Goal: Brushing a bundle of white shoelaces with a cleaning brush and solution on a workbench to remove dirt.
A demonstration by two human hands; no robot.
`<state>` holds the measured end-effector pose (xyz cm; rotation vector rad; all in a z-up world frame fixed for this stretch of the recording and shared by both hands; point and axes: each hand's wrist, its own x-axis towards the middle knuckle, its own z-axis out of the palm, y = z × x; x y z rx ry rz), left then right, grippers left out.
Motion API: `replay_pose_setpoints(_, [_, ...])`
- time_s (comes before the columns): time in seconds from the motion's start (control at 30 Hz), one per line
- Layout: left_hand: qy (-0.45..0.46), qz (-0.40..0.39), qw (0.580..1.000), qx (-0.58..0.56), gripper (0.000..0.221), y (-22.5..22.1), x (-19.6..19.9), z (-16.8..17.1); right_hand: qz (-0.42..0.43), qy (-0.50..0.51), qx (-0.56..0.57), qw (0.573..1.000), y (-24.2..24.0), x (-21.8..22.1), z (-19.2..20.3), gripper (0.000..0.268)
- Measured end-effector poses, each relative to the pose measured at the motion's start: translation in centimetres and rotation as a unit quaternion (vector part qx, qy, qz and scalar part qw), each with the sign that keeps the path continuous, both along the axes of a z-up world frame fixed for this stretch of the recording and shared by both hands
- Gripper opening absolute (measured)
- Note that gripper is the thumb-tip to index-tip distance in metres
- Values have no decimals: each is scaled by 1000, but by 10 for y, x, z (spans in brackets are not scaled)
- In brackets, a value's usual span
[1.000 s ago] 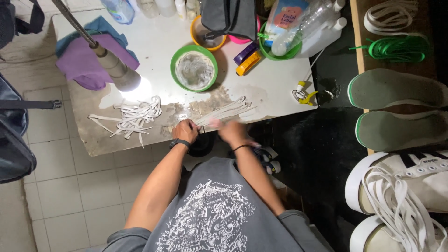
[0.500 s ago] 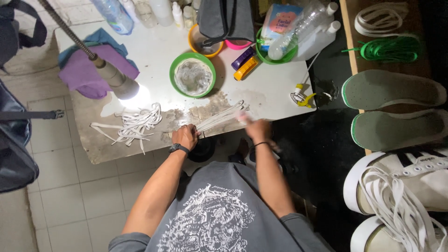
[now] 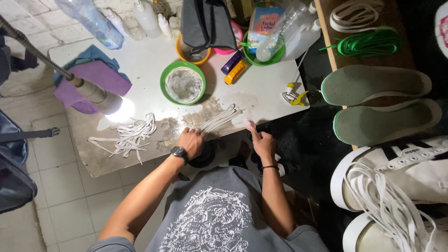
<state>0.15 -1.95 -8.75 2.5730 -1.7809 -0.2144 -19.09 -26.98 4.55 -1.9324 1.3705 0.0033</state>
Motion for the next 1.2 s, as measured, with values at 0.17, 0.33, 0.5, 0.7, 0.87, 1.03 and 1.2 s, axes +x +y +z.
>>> replay_pose_setpoints(0.17, [41, -4, 992, -117, 18, -113, 9, 156, -10, -38, -28, 999, -17, -21, -17, 66])
replay_pose_setpoints(0.33, [111, 64, 965, -228, 18, -180, 12, 237, -50, -40, -27, 998, -28, -20, 4, 59])
replay_pose_setpoints(0.5, [357, 287, 849, -261, 27, -160, 27, 261, -73, -37, -34, 996, -41, -29, -4, 58])
replay_pose_setpoints(0.7, [529, 532, 618, -235, 22, -53, 23, 51, -54, -9, -13, 998, -39, -29, -16, 56])
replay_pose_setpoints(0.87, [503, 624, 576, -161, 24, 26, -6, -3, -24, 8, 29, 999, -16, -13, -15, 57])
replay_pose_setpoints(1.03, [317, 582, 737, -133, 40, 37, -16, 81, 62, 51, -11, 997, 20, 38, -2, 55])
replay_pose_setpoints(1.2, [222, 383, 893, -80, 13, 40, -15, 46, 256, 58, 86, 961, 103, 88, -24, 53])
